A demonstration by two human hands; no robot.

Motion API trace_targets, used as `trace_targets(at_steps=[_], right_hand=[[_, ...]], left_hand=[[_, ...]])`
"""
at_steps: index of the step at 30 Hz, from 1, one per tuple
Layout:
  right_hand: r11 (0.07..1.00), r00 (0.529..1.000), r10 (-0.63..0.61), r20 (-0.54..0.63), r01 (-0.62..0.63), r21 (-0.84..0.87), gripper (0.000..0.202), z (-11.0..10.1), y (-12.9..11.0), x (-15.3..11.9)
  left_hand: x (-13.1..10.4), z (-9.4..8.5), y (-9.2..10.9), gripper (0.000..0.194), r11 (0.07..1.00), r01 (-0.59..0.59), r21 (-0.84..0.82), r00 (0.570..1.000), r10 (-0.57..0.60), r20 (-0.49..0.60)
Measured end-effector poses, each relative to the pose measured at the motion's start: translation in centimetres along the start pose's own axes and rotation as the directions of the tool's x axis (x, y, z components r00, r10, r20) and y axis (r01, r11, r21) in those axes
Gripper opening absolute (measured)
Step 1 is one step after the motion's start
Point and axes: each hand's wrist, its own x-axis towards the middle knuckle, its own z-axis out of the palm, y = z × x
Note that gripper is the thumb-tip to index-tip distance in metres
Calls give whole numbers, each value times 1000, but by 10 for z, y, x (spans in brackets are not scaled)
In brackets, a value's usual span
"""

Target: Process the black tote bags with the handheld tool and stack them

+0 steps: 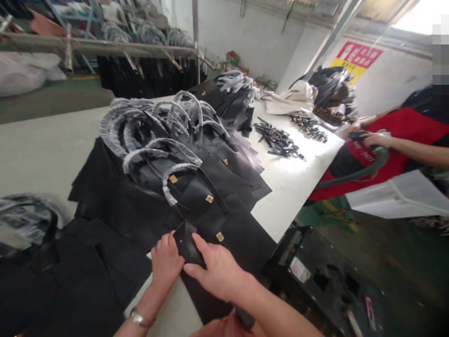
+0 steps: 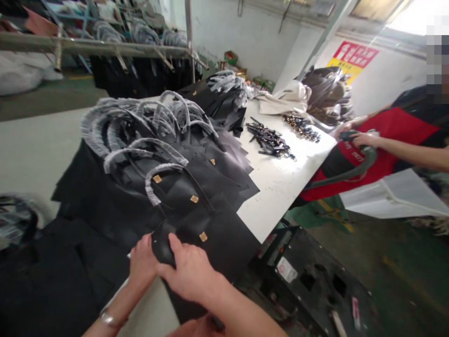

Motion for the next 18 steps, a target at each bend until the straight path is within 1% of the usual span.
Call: trace_targets(at_steps=[2, 4, 5, 6, 7, 8, 9, 10, 11, 13, 15, 16, 18], right_hand=[[993, 994, 81, -74, -75, 88, 68, -12, 19, -17], [962, 967, 221, -125, -195, 189, 65, -23, 44, -38], [930, 941, 307, -145, -263, 258, 64, -28, 59, -50], [880, 902, 401, -163, -329, 342, 66, -32, 74, -62], [819, 848, 493, -193, -378, 431, 69, -37, 89, -75], [761, 790, 571, -224, -406, 506, 74, -41, 103, -87], [718, 723, 634, -274, -419, 555, 77, -45, 116, -99], [684, 657, 686, -312, -437, 584, 79, -49, 128, -110], [657, 605, 721, -338, -444, 610, 81, -53, 138, -122], [602, 503, 784, -365, -467, 648, 84, -58, 153, -142], [548, 427, 828, -362, -486, 680, 85, -59, 163, -161], [525, 399, 845, -357, -490, 696, 85, -58, 167, -169], [482, 376, 868, -326, -477, 735, 87, -52, 173, -184]], left_hand=[[10, -8, -1, 36, 995, -8, 96, 1000, 8, 0], [16, -9, 4, 41, 992, -22, 124, 999, 27, -40], [17, -7, 10, 41, 993, -48, 105, 996, 56, -73], [17, -4, 18, 39, 992, -108, 61, 989, 114, -98], [16, 0, 29, 35, 979, -202, -5, 974, 200, -108], [14, 5, 43, 31, 947, -312, -82, 947, 303, -107], [12, 11, 60, 28, 895, -418, -155, 908, 407, -96], [10, 17, 79, 26, 834, -509, -215, 860, 504, -80], [9, 23, 100, 25, 772, -582, -255, 806, 589, -59], [8, 35, 144, 26, 662, -698, -273, 692, 722, -15], [13, 46, 186, 26, 562, -794, -229, 576, 817, 9], [16, 51, 205, 25, 512, -838, -190, 520, 854, 8], [26, 60, 235, 22, 399, -913, -82, 400, 917, 10]])
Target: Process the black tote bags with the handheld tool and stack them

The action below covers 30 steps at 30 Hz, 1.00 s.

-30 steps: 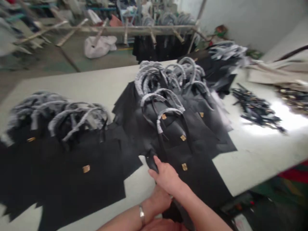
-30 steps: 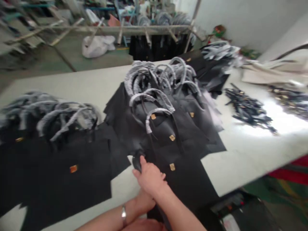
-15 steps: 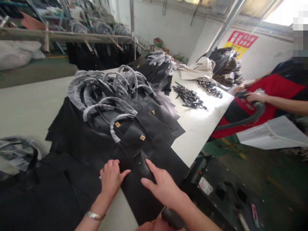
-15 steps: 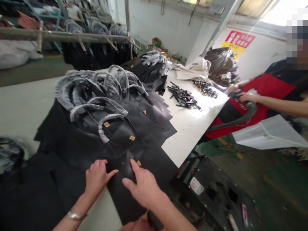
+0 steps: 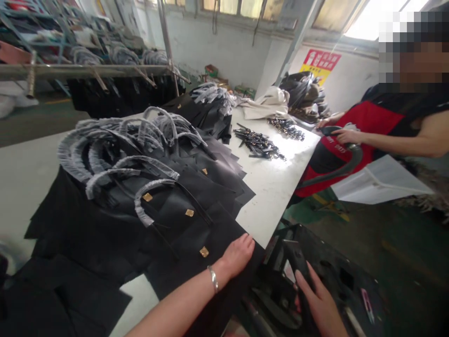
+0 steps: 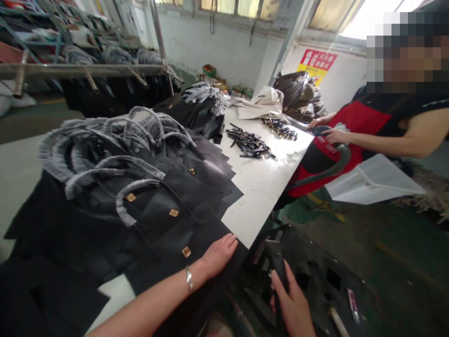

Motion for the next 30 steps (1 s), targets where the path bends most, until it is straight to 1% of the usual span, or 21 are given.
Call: trace_targets(at_steps=[3, 5, 7, 12, 15, 19, 21, 23, 25, 27, 30], right_hand=[[995, 999, 51, 0, -51, 83, 90, -5, 20, -4], [992, 997, 71, -20, -69, 104, 88, -5, 31, -5], [992, 996, 80, -28, -77, 100, 87, -5, 39, -3], [993, 995, 93, 30, -95, 64, 92, -7, 56, 10], [994, 994, 103, 41, -105, 42, 90, -6, 62, 17], [993, 992, 97, 77, -102, 64, 97, 1, 59, 22], [994, 991, 92, 99, -97, 45, 96, 5, 53, 23], [997, 989, 70, 134, -73, 14, 94, 9, 46, 25], [999, 982, 48, 181, -46, -14, 91, 14, 39, 28], [999, 971, 34, 237, -28, -28, 90, 18, 34, 31], [1000, 935, 12, 355, -5, -21, 86, 21, 29, 34]], left_hand=[[30, 9, -2, 16, 977, -185, 107, 982, 179, 67], [39, 12, -3, 15, 953, -281, 112, 957, 268, 114], [43, 15, -4, 20, 929, -352, 112, 931, 334, 150], [47, 17, -3, 28, 866, -475, 154, 870, 437, 229], [52, 16, -7, 28, 872, -474, 122, 863, 432, 263], [59, 12, -17, 24, 913, -400, 77, 888, 365, 280], [61, 9, -23, 21, 942, -328, 73, 913, 297, 279], [62, 4, -29, 18, 974, -211, 82, 944, 182, 274], [59, -4, -33, 19, 992, -59, 108, 965, 29, 261], [50, -12, -34, 20, 987, 86, 132, 966, -115, 233], [21, -18, -31, 20, 958, 279, 73, 954, -285, 90]])
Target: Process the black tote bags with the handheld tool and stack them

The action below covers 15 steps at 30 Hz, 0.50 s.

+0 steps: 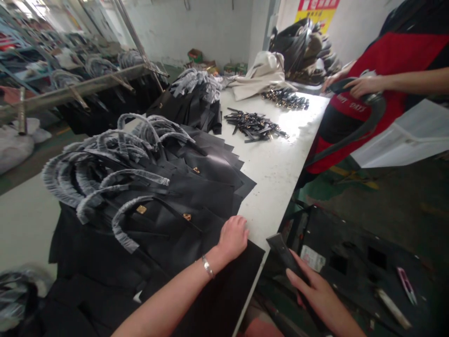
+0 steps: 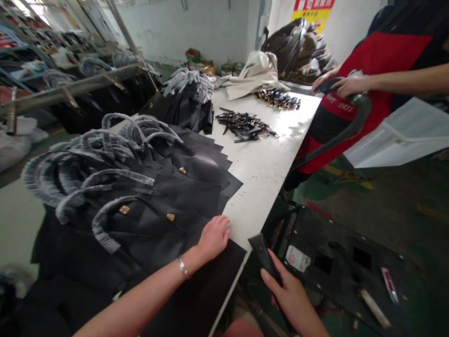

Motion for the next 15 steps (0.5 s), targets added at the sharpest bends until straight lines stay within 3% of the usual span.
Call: trace_targets(at_steps=[3, 7, 10, 15], right_hand=[[1000, 988, -1, 152, 2, -2, 86, -3, -1, 1], [999, 961, 45, 272, -41, -23, 88, -12, 1, -1], [998, 956, 50, 289, -39, -42, 84, -7, -5, 3], [991, 961, -31, 274, 64, -114, 74, 20, -30, 17]], left_hand=[[-39, 11, -4, 37, 993, 94, -71, 988, -101, -115], [-74, 33, -6, 50, 997, 79, -13, 991, -80, -108], [-78, 39, -7, 54, 998, 56, 28, 996, -54, -74], [-74, 35, -7, 55, 997, 59, 42, 997, -56, -59]])
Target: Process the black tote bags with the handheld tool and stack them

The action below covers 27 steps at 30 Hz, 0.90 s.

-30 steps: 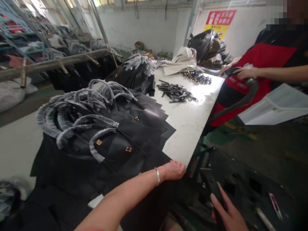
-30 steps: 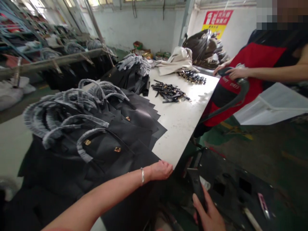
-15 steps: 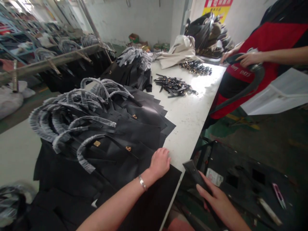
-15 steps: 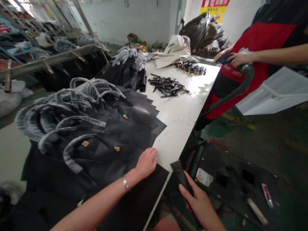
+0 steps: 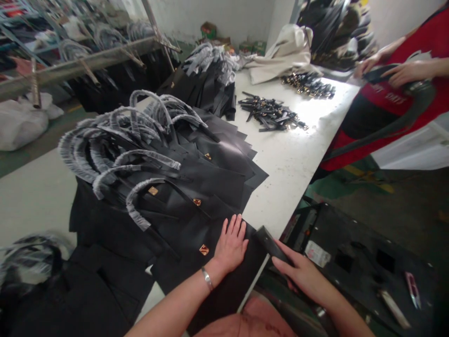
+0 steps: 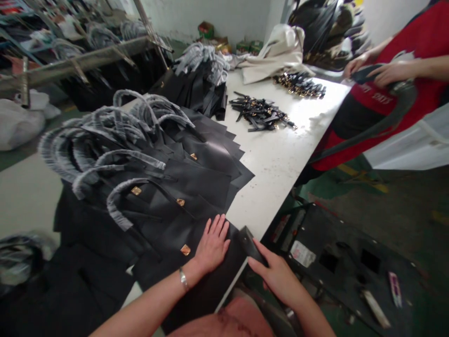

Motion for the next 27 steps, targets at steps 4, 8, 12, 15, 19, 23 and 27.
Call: trace_targets(at_steps=[4, 8, 12, 15, 19, 23, 27], right_hand=[[999, 998, 16, 59, -14, -35, 73, -6, 3, -7], [998, 993, 55, 109, -54, -14, 74, -20, 14, -21], [994, 994, 86, 64, -90, 61, 78, -5, -4, -3], [997, 988, -19, -153, 30, 72, 79, 3, -31, 16], [989, 923, -55, -382, 103, 108, 86, -12, -47, 11], [996, 977, 75, -197, -62, 71, 89, -25, -24, -17], [980, 981, 191, -37, -188, 70, 83, -20, 12, -32]], left_hand=[[-2, 0, 0, 54, 1000, 18, -24, 1000, -18, -1], [-2, 0, 0, 53, 999, 21, -45, 1000, -21, 2], [-2, -1, -1, 52, 997, 16, -70, 1000, -16, -1], [-4, -1, -1, 48, 992, 14, -125, 999, -18, -34], [-11, 1, -2, 40, 965, 90, -246, 986, -121, -115], [-17, 5, -3, 36, 935, 176, -307, 957, -236, -170], [-16, 3, -3, 33, 937, 167, -305, 960, -225, -165]])
